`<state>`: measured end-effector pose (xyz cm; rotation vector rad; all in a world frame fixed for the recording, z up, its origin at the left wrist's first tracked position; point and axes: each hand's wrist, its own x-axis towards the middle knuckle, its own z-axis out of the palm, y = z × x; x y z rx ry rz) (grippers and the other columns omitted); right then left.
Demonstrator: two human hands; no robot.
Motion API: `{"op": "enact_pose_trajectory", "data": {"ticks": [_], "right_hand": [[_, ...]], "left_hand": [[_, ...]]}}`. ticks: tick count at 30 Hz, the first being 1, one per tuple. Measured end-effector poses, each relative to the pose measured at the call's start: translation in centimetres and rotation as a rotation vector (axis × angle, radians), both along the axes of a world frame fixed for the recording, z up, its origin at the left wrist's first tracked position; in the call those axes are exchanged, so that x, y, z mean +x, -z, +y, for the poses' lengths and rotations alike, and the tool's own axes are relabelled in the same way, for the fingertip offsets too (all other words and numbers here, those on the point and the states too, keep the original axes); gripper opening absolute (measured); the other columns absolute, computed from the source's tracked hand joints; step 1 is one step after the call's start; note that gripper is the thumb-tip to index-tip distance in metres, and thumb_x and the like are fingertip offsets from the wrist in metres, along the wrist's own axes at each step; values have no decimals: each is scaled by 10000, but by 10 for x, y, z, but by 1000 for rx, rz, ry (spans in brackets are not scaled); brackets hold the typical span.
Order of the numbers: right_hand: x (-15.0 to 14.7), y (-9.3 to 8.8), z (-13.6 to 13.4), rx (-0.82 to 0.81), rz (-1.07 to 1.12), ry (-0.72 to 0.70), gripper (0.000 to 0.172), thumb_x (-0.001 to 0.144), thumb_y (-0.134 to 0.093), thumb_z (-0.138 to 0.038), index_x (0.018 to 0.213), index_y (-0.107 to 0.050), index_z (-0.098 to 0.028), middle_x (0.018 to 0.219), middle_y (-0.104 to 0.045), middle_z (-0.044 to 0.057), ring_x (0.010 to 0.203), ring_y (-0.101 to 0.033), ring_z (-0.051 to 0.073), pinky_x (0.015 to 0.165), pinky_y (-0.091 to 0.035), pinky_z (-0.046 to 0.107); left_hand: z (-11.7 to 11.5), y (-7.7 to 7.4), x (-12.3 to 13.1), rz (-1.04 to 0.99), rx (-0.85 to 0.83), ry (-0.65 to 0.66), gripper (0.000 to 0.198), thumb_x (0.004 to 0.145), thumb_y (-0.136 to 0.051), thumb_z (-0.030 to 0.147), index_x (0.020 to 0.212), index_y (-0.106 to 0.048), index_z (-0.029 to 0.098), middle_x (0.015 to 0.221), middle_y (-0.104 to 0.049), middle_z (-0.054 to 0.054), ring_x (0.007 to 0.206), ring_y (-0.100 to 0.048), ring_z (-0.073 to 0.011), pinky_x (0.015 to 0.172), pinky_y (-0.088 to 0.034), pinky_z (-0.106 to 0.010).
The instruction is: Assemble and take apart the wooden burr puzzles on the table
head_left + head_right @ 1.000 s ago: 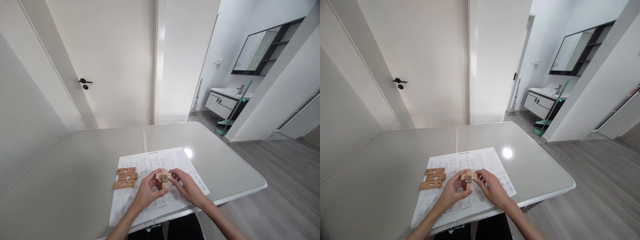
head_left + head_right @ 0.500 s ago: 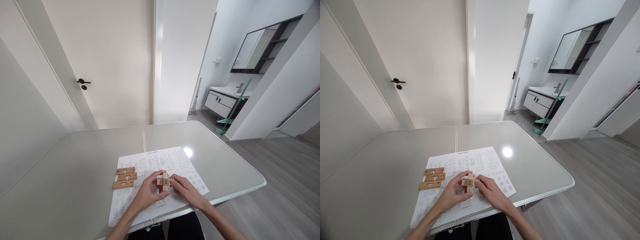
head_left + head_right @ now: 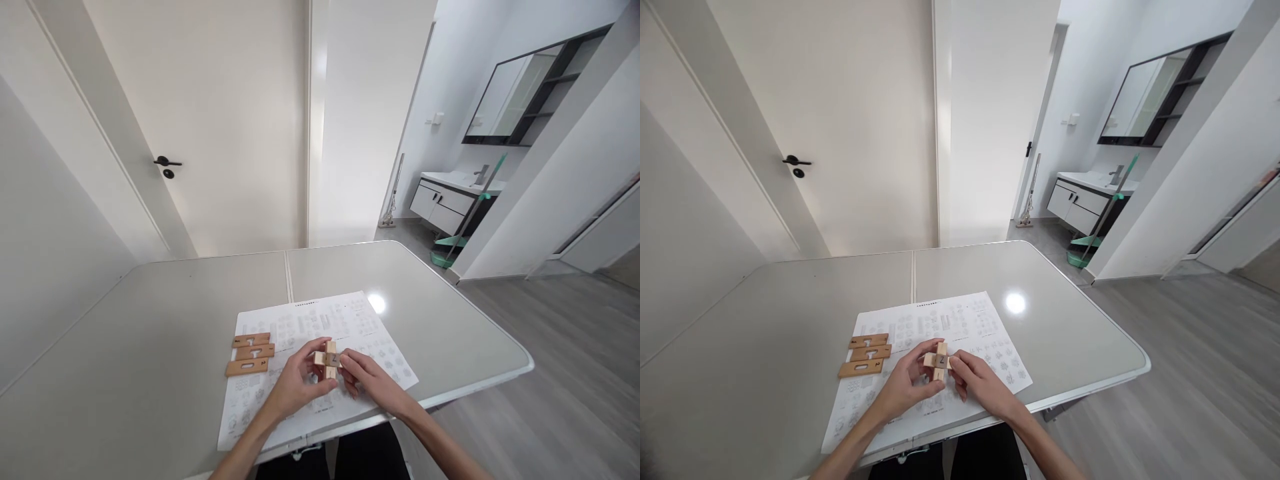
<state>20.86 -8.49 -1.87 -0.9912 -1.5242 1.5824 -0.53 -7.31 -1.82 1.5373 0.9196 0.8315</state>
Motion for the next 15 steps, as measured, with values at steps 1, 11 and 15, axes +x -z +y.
{"op": "enact_pose_trajectory", "data": {"ticks": [1,11,15], "right_hand": [[-1,0,0,-5,11,3,467,1010,-459,-635,774,-450,-232,712,-406,-58,596,-453,128,626,-441,279],[5,0,7,182,-296,164,503,1041,-340,-641,828,-535,-230,684,-561,-34,609,-572,158,657,-500,287],[30,13,34,282,-535,416,529,1019,-329,-674,853,-567,-232,694,-636,7,608,-587,194,631,-475,311]], "left_hand": [[0,0,0,-6,-11,2,703,816,-826,379,1447,-541,257,1180,-649,-90,931,-639,-197,882,-555,-379],[0,4,3,-24,-45,-65,816,819,-820,393,1534,-437,308,1320,-628,-102,882,-670,-174,844,-570,-371],[2,4,5,-2,-22,-161,635,863,-760,419,1436,-507,316,1432,-560,-111,814,-661,-145,756,-561,-325]]}}
